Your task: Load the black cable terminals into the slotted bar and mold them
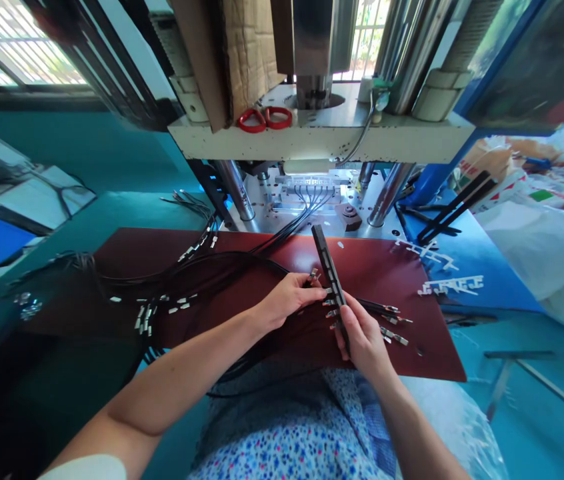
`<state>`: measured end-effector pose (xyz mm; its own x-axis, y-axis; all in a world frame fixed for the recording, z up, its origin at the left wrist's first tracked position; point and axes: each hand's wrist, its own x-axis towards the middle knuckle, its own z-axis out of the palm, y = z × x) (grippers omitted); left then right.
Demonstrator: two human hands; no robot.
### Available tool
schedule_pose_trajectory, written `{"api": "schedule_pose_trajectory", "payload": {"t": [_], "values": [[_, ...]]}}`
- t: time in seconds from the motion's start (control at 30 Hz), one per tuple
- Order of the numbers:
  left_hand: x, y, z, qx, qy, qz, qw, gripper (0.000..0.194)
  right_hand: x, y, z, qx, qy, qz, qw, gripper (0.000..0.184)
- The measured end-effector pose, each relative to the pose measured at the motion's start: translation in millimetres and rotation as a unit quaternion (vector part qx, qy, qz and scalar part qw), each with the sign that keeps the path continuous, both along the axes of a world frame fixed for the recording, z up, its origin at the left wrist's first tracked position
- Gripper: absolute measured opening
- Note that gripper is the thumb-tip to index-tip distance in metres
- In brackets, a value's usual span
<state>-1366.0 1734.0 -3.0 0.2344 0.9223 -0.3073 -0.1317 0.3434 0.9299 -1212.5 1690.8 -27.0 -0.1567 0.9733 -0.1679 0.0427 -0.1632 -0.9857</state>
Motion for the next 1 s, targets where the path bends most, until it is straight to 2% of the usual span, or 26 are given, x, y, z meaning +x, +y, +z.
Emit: {"api": "schedule_pose_trajectory", "payload": {"t": [0.23,0.37,0.5,0.6,0.7,0.8,0.87,1.0], "values": [[0,-1,-4.6,0.067,-0.008,0.033,0.997,0.028,-3,4,-4.3,0.031,-0.077,0.042,0.996,0.061],[-7,1,-6.1,0.102,0.019,0.034,0.994,0.030,-1,4,-6.6,0.026,-0.058,0.031,0.997,0.060],[-18,6,-4.2,0.058,-0.052,0.109,0.991,0.031,5,3,-8.1,0.012,-0.021,0.026,0.999,0.062],[-21,5,-3.4,0.017,-0.109,0.081,0.991,0.028,7,4,-7.9,-0.002,-0.014,0.028,1.000,0.063],[-17,1,-6.7,0.010,-0.063,0.058,0.996,0.023,7,5,-8.0,-0.006,-0.014,0.039,0.999,0.065],[-13,-1,-12.2,0.077,0.015,0.053,0.995,0.021,7,6,-9.5,-0.002,-0.014,0.053,0.999,0.067],[-12,-1,-14.6,0.112,0.033,0.053,0.992,0.020,8,7,-10.5,-0.001,-0.020,0.058,0.998,0.068],[-13,1,-11.8,0.111,0.046,0.055,0.991,0.018,9,7,-10.0,-0.007,-0.031,0.069,0.997,0.069]]}}
